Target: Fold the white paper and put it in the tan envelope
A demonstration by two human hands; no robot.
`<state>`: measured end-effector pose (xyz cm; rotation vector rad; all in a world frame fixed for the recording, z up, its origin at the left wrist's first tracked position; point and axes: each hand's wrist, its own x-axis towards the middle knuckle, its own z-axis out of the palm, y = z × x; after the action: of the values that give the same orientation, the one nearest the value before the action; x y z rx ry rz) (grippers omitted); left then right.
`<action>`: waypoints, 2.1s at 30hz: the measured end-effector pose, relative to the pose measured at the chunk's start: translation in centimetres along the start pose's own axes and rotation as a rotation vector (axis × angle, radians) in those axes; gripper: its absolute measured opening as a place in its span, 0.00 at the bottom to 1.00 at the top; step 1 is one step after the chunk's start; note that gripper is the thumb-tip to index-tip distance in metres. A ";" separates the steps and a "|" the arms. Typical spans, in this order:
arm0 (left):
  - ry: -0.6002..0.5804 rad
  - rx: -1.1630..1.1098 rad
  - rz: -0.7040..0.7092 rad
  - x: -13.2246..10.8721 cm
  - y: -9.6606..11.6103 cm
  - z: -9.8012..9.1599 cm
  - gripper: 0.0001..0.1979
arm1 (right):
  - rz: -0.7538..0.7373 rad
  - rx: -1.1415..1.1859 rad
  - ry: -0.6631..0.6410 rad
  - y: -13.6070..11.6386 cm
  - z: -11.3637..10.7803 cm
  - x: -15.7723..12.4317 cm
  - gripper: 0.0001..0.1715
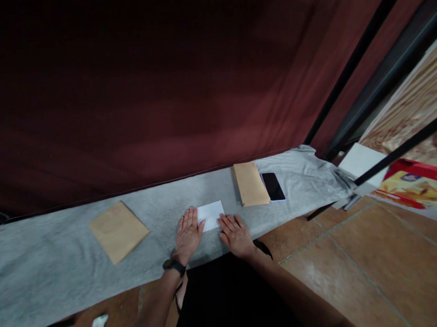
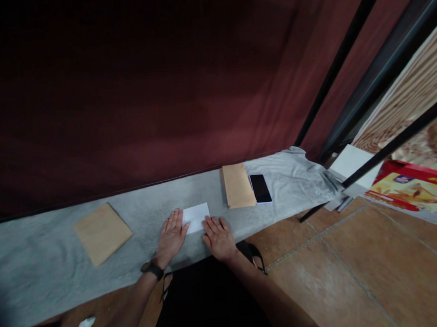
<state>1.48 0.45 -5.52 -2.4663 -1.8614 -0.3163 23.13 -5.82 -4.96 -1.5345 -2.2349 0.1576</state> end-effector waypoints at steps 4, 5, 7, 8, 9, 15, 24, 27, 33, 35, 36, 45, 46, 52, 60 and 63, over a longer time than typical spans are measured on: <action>0.006 0.011 0.003 0.0 0.3 0.0 0.34 | 0.021 0.026 -0.017 -0.7 -0.1 1.6 0.27; 0.008 0.011 0.009 0.0 0.3 0.0 0.34 | 0.015 0.031 -0.024 -1.0 0.0 2.3 0.28; 0.013 0.010 0.025 -0.1 0.2 -0.1 0.32 | -0.001 0.036 -0.044 -1.6 0.5 3.7 0.28; 0.014 0.008 0.033 -0.1 0.1 -0.1 0.31 | -0.003 0.034 -0.054 -1.8 0.8 4.4 0.28; 0.015 0.007 0.041 -0.1 0.1 -0.1 0.31 | 0.001 0.027 -0.061 -2.0 1.1 5.0 0.28; -0.004 0.017 0.029 -0.1 0.2 -0.4 0.32 | 0.058 -0.035 -0.046 -0.7 2.2 6.4 0.29; 0.028 0.013 0.024 -0.1 0.3 -0.2 0.32 | 0.128 -0.089 0.004 0.3 1.9 4.7 0.32; 0.034 0.020 0.023 -0.2 0.3 -0.1 0.32 | 0.102 -0.088 0.012 -0.1 1.5 3.2 0.32; 0.051 0.036 0.042 -0.1 0.3 -0.4 0.32 | 0.079 -0.054 0.041 -0.7 0.5 0.5 0.30; 0.049 0.040 0.045 -0.1 0.4 -0.5 0.32 | 0.061 -0.038 0.044 -0.7 0.2 -0.3 0.28; 0.046 0.043 0.046 -0.1 0.4 -0.6 0.32 | 0.052 -0.031 0.046 -0.7 0.1 -0.7 0.28; -0.038 0.052 0.030 1.1 0.8 -2.0 0.29 | 0.048 0.014 0.054 -0.6 0.0 -1.7 0.28; -0.054 0.041 0.023 1.6 0.9 -2.3 0.28 | 0.047 0.017 0.055 -0.6 0.0 -1.7 0.28; -0.120 -0.031 -0.050 5.5 0.9 -3.7 0.20 | 0.051 0.018 0.056 -0.7 -0.2 -1.6 0.28; -0.145 -0.158 -0.008 9.0 0.3 -6.4 0.09 | 0.045 0.176 0.121 0.4 0.5 -1.6 0.26; 0.011 -0.225 0.050 8.2 1.0 -8.8 0.12 | 0.189 0.489 0.281 2.2 0.4 -0.7 0.24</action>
<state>3.34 6.63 4.66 -2.6409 -1.8491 -0.5654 25.06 -5.58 -6.23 -1.3900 -1.6742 0.4749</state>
